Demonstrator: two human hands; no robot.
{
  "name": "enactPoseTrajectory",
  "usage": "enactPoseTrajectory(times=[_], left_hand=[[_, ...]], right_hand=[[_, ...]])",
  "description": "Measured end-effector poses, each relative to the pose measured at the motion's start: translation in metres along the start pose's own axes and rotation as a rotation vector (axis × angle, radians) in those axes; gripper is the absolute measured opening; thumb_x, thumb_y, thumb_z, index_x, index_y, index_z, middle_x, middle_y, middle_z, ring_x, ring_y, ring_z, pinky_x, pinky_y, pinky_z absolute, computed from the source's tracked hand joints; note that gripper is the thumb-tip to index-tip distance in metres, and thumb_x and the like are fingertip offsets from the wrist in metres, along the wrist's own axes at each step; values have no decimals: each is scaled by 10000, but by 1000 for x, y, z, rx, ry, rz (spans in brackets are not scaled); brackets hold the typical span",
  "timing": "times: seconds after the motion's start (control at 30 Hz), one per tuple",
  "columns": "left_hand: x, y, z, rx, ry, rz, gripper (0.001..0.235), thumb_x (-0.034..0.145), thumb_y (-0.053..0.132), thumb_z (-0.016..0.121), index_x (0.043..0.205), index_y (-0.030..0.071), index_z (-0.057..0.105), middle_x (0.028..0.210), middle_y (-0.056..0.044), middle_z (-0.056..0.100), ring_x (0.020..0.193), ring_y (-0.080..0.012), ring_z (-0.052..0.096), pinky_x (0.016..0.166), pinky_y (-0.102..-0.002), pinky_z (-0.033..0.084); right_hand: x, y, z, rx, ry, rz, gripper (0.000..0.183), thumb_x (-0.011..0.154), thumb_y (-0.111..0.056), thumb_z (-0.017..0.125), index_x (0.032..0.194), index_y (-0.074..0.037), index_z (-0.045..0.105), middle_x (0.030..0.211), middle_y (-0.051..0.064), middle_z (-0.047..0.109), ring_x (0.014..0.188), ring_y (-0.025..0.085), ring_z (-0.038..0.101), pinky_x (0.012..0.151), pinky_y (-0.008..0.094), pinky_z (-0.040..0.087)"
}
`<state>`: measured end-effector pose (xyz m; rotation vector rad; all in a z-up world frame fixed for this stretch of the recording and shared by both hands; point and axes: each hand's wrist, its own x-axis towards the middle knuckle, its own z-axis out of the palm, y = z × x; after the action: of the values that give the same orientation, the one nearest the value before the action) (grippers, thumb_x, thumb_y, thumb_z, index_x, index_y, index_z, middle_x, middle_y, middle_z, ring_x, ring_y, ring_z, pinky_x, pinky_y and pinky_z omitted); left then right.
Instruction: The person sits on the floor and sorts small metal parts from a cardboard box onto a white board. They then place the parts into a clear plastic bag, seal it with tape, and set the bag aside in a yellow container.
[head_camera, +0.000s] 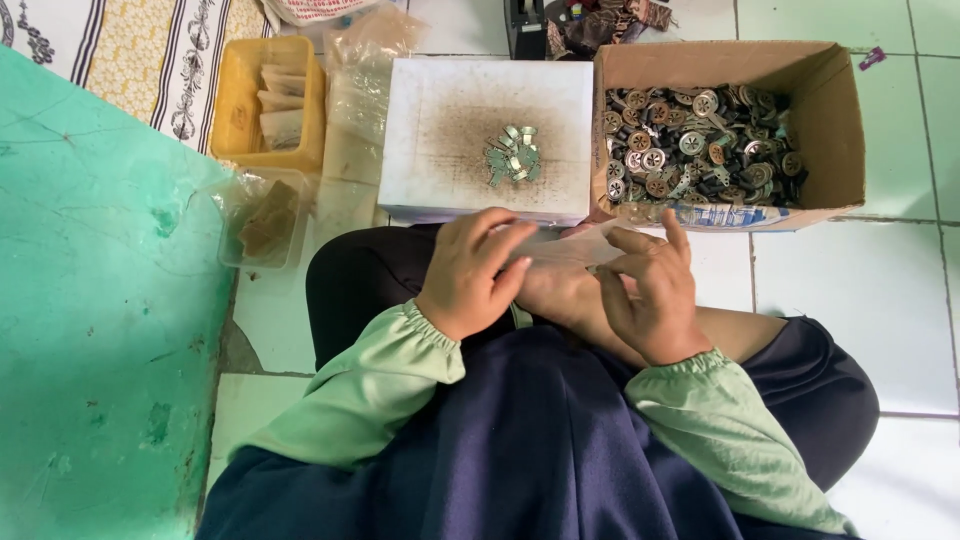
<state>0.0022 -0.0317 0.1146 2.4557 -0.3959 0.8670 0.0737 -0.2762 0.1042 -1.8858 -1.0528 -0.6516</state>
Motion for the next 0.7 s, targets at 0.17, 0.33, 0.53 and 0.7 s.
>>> enactPoseTrajectory(times=[0.17,0.33,0.53,0.7], left_hand=[[6,21,10,-41,7,49,347,1027,329,561,1361,235,578,1228,-60,584,945,-312,664,772,-428,506],[-28,-20,49,-33,-31,-16,290,899,159,632,1180,186,568,1070,-45,564,795,-319,643,656,-430,509],[-42,-49,61,-215,-148,-245,222,894,-7,588,1017,158,503,936,-85,550,763,-436,658,602,-500,545],[-34,-99,86,-253,-269,-296,159,912,-38,532,847,101,570,929,-79,542,798,-463,668,592,-476,559]], right_hand=[[18,-33,31,-52,-131,-135,136,869,-27,754,851,-61,623,1258,198,723,1082,378,701,1206,631,276],[11,-29,62,-120,-227,-190,131,865,-85,748,794,-92,638,1234,177,722,1112,373,695,1172,646,311],[6,-17,91,-103,-358,-156,128,836,-120,766,862,-141,642,1332,150,679,1162,341,679,1180,620,291],[3,8,109,-105,-444,125,106,887,-143,788,954,-143,706,1303,82,700,1181,295,689,1135,590,396]])
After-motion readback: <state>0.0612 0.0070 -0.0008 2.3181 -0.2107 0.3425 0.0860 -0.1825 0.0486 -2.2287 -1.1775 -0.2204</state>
